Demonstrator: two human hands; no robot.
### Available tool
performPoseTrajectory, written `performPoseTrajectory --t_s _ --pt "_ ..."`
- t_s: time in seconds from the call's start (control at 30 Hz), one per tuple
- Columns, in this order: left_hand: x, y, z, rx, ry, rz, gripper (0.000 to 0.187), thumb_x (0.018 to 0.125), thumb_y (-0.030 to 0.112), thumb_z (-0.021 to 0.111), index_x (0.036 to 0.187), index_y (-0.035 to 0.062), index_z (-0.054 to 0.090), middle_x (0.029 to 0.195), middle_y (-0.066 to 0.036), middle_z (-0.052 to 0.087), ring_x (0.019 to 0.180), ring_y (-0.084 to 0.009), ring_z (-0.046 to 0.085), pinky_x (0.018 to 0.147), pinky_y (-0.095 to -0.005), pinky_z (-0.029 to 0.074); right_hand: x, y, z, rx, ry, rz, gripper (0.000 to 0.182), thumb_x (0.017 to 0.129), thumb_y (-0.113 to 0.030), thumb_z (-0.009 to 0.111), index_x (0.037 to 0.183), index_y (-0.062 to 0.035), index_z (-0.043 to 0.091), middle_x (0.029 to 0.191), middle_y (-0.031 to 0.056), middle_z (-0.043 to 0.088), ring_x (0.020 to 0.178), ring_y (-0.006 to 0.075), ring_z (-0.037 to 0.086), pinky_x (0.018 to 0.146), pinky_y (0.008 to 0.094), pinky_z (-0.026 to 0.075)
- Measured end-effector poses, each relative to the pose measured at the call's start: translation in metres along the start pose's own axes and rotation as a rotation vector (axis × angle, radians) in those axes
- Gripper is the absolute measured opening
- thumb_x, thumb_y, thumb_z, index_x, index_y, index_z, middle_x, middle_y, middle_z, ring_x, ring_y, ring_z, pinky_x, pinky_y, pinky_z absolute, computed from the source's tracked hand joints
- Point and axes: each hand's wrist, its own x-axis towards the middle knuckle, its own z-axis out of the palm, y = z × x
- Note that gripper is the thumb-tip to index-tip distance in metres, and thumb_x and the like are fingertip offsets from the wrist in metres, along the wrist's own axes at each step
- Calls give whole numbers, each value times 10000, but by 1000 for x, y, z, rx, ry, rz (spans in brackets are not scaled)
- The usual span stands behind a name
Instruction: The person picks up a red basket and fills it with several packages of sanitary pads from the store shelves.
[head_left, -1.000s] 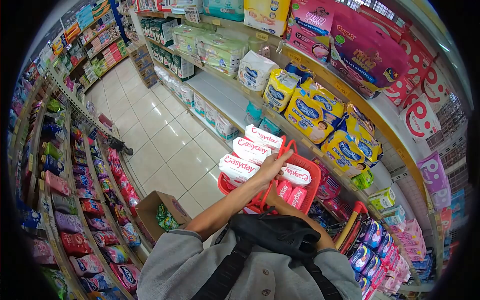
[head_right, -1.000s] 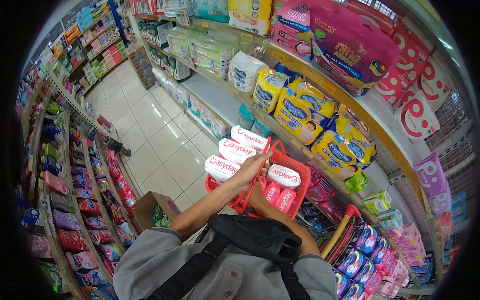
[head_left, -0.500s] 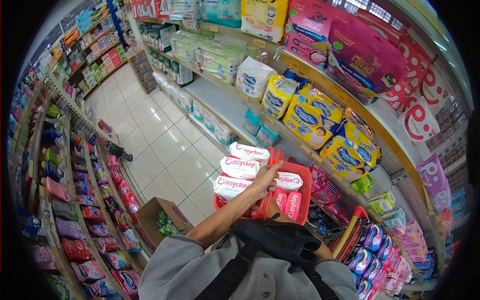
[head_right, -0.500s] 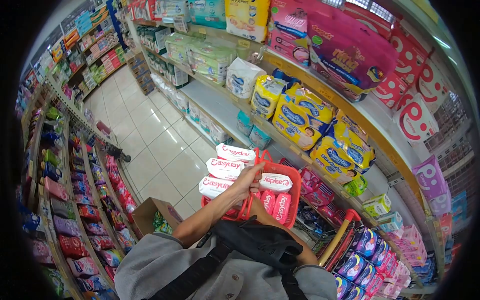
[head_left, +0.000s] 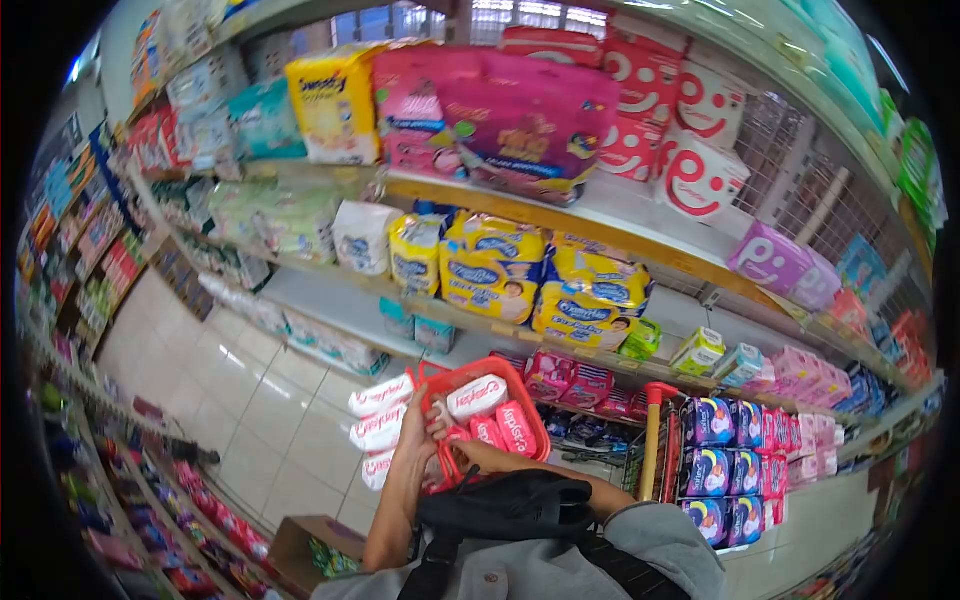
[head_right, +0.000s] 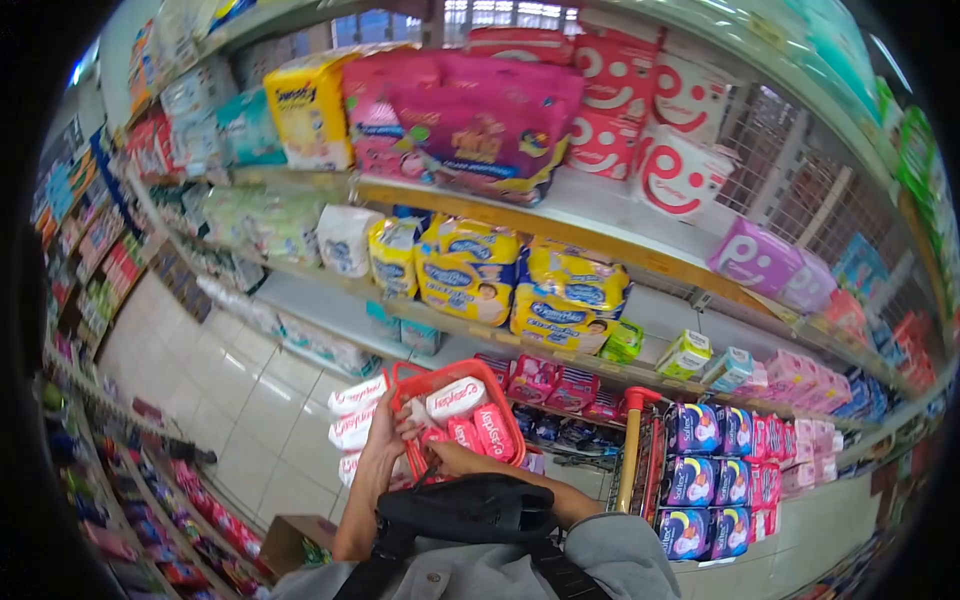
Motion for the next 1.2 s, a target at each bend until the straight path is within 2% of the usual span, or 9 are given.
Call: performPoseTrajectory --t_s 0.07,0.37,0.47,0.6,0.7,0.77,0.87,0.97,1.2 --pt "9 -3 -17 11 -14 6 312 873 462 539 736 185 494 508 83 295 358 -55 188 345 -218 142 -2 17 0 289 -63 -33 368 704 -10 649 1046 17 516 896 131 642 804 224 648 665 317 517" --pt "26 -13 -57 -61 51 37 321 897 355 551 661 191 407 468 80 254 343 -50 179 314 -208 116 -78 -69 -170 97 -15 -89 274 786 -48 673 1023 -12 538 966 100 637 857 164 645 755 290 527" --pt "18 -22 -59 -37 95 39 308 900 312 557 680 171 392 481 68 250 351 -55 190 319 -221 120 -136 -150 -251 166 301 -130 270 793 -118 694 1013 -34 563 914 60 646 886 129 623 748 274 517" --pt "10 -30 -61 34 129 44 314 906 298 547 671 173 380 490 64 255 363 -60 193 330 -225 134 -172 -187 -372 -477 1261 -256 152 774 -160 666 804 -20 618 693 47 621 663 131 584 642 269 466" --pt "6 -27 -65 47 110 46 323 914 313 525 667 176 367 487 62 254 362 -63 188 332 -227 134 -190 -186 -453 -891 1665 1 227 751 -199 679 878 -33 590 887 99 645 840 243 616 720 393 469" --pt "2 -28 -70 -16 114 32 337 920 332 507 662 177 356 486 60 255 362 -66 188 334 -230 134 -201 -201 -480 -1042 1589 363 444 732 -214 695 1115 -69 522 1143 117 581 1072 296 546 892 497 408" --pt "-5 -28 -70 5 95 38 364 933 368 472 655 174 340 490 56 262 368 -72 184 349 -233 148 -209 -182 -521 -1314 1450 537 762 688 -227 743 1327 -102 347 1315 112 462 1216 312 443 1018 569 289" --pt "-9 -28 -68 30 70 32 391 943 410 443 654 172 332 500 56 271 382 -74 185 372 -235 163 -209 -208 -524 -1045 1101 884 1008 632 -251 792 1421 -121 179 1401 100 365 1296 309 349 1067 595 197" --pt "-8 -34 -64 77 179 25 441 918 528 431 741 125 415 644 -50 499 397 -82 273 398 -234 260 -219 -231 -511 -1158 1007 857 980 504 -241 828 1360 -134 364 1393 183 298 1308 402 264 1028 609 224"
